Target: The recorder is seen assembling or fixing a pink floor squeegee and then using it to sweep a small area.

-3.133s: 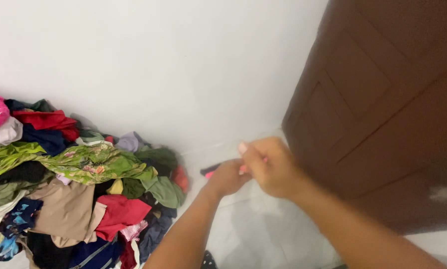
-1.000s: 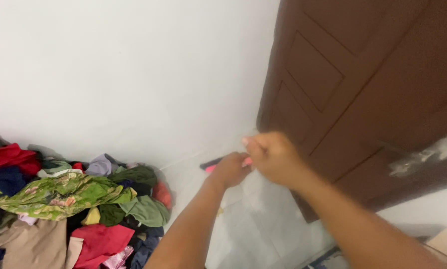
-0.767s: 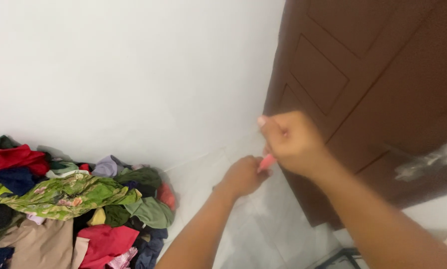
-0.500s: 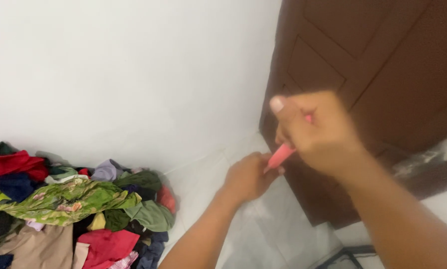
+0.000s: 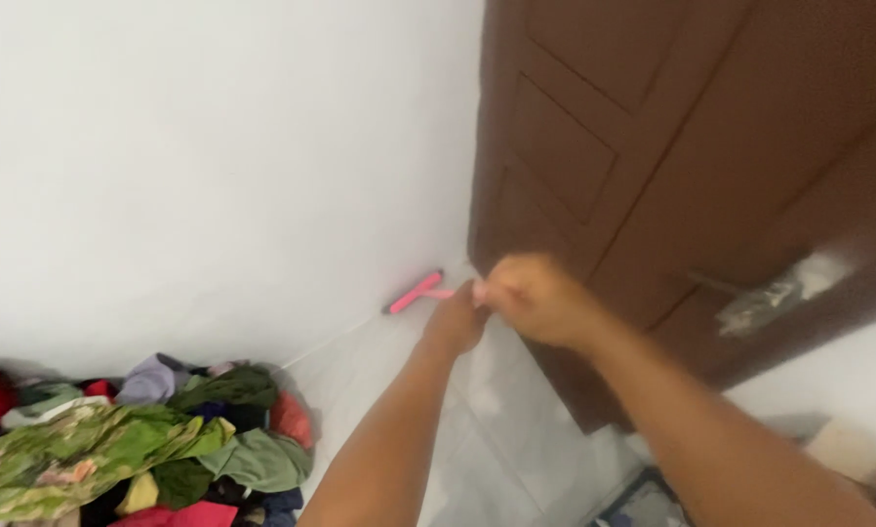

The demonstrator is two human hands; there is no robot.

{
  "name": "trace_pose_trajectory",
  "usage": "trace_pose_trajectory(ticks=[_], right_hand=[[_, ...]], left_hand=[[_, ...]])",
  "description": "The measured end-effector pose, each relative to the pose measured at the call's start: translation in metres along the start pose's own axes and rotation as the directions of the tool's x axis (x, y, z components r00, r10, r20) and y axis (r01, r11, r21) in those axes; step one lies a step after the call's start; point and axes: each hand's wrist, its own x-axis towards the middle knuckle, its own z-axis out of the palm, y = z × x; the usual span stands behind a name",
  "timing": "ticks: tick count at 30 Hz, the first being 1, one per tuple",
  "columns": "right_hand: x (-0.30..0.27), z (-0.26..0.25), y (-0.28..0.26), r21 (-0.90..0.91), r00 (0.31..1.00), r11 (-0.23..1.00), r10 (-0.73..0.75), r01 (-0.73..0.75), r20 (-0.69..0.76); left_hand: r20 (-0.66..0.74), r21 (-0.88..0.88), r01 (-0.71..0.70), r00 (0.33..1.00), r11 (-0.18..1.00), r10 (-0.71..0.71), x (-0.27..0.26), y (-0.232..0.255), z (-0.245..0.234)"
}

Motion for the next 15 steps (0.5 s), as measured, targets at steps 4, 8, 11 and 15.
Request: trace_pose_trajectory(ticks=[4,8,11,15], right_hand=[[-0.021,0.014,0.021,-0.013,0.974,0.975,0.222,-0.221,0.045],[-0.024,0.007,0.013,-0.166,0.928,0.914,0.372,-0.37,-0.017],[-0.014,-0.011,-0.004,-0.141,0.91,0.9,0.402,-0.413,-0.101],[0.004,-0.042,-0.047,-0.024,0.882,0.901,0.42,-0.434,-0.213]], left_hand=[[0.161,0.131,-0.074,0.986,0.989,0.052,-0.004,-0.033,0.037],[0.229,-0.056,0.04,0.973,0.998,-0.027,-0.027,0.019,0.002],[0.168,-0.12,-0.044,0.984,0.992,0.064,-0.029,0.033,-0.001],[0.174,-0.098,-0.054,0.982,0.994,0.071,-0.039,0.102,-0.041]])
